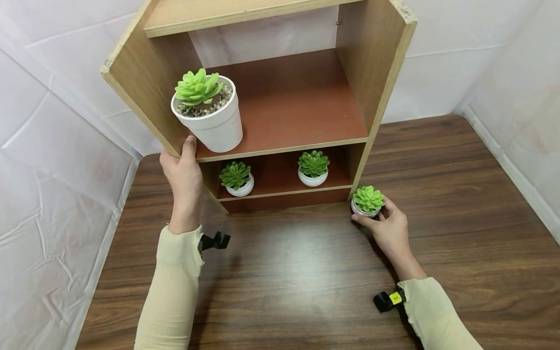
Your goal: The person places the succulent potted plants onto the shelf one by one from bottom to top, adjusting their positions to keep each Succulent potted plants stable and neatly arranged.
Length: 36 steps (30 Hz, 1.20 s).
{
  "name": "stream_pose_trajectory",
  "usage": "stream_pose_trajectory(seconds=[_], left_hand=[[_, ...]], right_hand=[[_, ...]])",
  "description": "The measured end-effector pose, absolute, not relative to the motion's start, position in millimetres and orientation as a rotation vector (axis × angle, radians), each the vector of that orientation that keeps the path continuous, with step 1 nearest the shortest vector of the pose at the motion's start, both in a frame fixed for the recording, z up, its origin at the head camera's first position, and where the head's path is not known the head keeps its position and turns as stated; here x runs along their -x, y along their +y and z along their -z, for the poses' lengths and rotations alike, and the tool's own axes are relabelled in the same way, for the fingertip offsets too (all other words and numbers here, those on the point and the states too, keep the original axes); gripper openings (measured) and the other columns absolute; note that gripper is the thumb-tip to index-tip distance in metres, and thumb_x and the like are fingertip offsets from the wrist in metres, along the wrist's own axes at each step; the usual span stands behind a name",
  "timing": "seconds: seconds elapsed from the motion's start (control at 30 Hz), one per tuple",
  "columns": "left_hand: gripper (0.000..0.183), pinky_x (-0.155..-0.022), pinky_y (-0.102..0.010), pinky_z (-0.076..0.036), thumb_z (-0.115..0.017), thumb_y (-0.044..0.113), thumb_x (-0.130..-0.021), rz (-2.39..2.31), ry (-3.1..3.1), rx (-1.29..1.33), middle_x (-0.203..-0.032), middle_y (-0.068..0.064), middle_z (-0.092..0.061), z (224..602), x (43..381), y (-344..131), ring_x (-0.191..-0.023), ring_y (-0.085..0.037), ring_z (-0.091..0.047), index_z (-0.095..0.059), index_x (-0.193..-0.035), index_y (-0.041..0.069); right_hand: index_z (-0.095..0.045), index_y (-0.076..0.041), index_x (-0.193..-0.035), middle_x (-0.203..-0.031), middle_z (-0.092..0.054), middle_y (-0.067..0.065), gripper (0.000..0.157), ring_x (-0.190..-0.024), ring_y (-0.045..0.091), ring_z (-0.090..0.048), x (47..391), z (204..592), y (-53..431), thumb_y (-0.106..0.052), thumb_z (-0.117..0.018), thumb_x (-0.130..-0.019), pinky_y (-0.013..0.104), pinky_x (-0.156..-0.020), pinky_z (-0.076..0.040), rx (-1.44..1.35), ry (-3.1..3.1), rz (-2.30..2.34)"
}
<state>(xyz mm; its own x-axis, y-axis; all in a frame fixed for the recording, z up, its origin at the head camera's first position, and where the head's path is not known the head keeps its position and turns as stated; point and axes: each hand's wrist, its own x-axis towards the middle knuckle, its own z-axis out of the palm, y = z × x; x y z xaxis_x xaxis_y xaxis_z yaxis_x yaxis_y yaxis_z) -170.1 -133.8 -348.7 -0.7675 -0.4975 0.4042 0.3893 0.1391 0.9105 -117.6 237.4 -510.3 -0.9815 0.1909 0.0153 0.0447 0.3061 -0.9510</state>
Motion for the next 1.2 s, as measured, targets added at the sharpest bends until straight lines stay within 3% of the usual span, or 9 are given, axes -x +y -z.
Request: stream_pose_trajectory(seconds=[0.27,0.57,0.87,1.2], left_hand=[[0.030,-0.092,-0.030,-0.044,-0.053,0.005,-0.097,1.712,-1.746,-0.087,-0.113,-0.012,-0.065,350,169,-135,-0.106,-0.017,-0.059,-0.059,-0.124,-0.005],[0.031,-0.094,-0.030,-0.043,-0.053,0.005,-0.097,1.721,-1.737,-0.075,-0.116,-0.012,-0.064,349,169,-135,-0.110,-0.017,-0.058,-0.058,-0.126,-0.004],[0.032,-0.094,-0.031,-0.043,-0.052,0.006,-0.097,1.725,-1.736,-0.071,-0.117,-0.011,-0.063,349,169,-134,-0.111,-0.017,-0.058,-0.058,-0.127,-0.004],[0.031,-0.093,-0.030,-0.043,-0.052,0.006,-0.097,1.722,-1.744,-0.070,-0.115,-0.011,-0.064,350,169,-134,-0.109,-0.017,-0.058,-0.058,-0.126,-0.004]], right_hand=[[-0.053,-0.005,-0.141,-0.133,-0.057,0.015,0.076,-0.118,0.011,-0.054,118,511,241,-0.017,-0.088,-0.075,0.013,-0.085,-0.044,0.255,-2.433,-1.747],[-0.060,-0.008,-0.135,-0.126,-0.063,0.007,0.069,-0.110,0.007,-0.058,117,508,240,-0.012,-0.089,-0.073,0.014,-0.081,-0.047,0.272,-2.323,-1.790],[-0.058,-0.009,-0.138,-0.133,-0.058,0.011,0.071,-0.118,0.012,-0.056,116,504,239,-0.013,-0.088,-0.074,0.014,-0.084,-0.046,0.289,-2.321,-1.792],[-0.059,-0.009,-0.137,-0.132,-0.059,0.011,0.071,-0.115,0.011,-0.057,115,498,238,-0.012,-0.089,-0.072,0.014,-0.083,-0.046,0.363,-2.288,-1.791]])
